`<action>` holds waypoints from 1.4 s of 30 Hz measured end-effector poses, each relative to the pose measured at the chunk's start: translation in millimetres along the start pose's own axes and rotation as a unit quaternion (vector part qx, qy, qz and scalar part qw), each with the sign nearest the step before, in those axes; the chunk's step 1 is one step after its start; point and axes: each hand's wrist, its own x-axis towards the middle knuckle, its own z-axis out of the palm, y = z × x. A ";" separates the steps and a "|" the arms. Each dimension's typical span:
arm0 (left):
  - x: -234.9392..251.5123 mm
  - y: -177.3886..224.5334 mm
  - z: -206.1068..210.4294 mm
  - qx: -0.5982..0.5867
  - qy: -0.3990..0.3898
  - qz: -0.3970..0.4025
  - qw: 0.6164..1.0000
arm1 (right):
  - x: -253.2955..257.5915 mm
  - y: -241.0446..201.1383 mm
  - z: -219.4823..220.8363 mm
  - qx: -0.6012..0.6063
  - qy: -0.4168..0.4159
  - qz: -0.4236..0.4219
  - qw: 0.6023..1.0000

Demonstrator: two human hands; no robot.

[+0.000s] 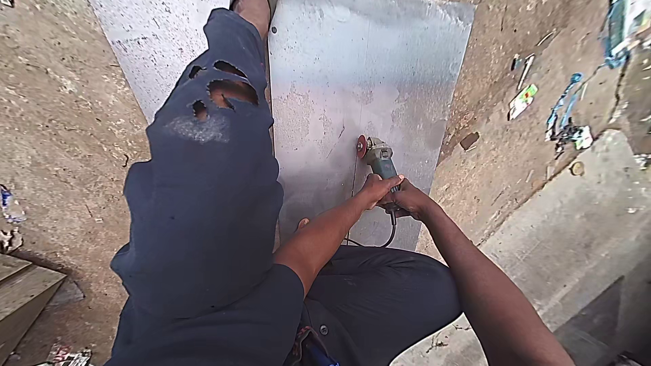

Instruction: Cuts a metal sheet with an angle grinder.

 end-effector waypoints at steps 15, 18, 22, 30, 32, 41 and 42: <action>14.4 -1.5 1.6 0.001 0.002 0.012 1.000 | -1.7 -2.8 -1.4 0.005 0.003 -0.010 1.000; 16.1 -0.9 1.2 0.009 0.002 0.016 1.000 | 0.1 -2.0 -2.4 0.010 0.006 -0.015 1.000; 18.7 3.2 1.0 0.008 0.001 0.019 1.000 | 1.9 -1.6 -4.8 0.015 0.009 -0.034 0.999; 12.8 12.9 -1.5 -0.002 -0.005 0.012 1.000 | 4.9 -6.0 -5.1 0.016 0.016 -0.027 0.999; 12.1 12.6 -1.5 0.005 -0.003 0.011 1.000 | 5.5 -5.1 -4.7 0.016 0.016 -0.028 0.999; 14.4 10.5 -1.6 0.005 -0.004 0.019 1.000 | 1.7 -9.9 -3.4 0.012 0.004 -0.025 1.000; 14.3 10.6 -2.1 0.004 -0.005 0.020 1.000 | 1.0 -11.1 -2.9 0.012 0.005 -0.025 1.000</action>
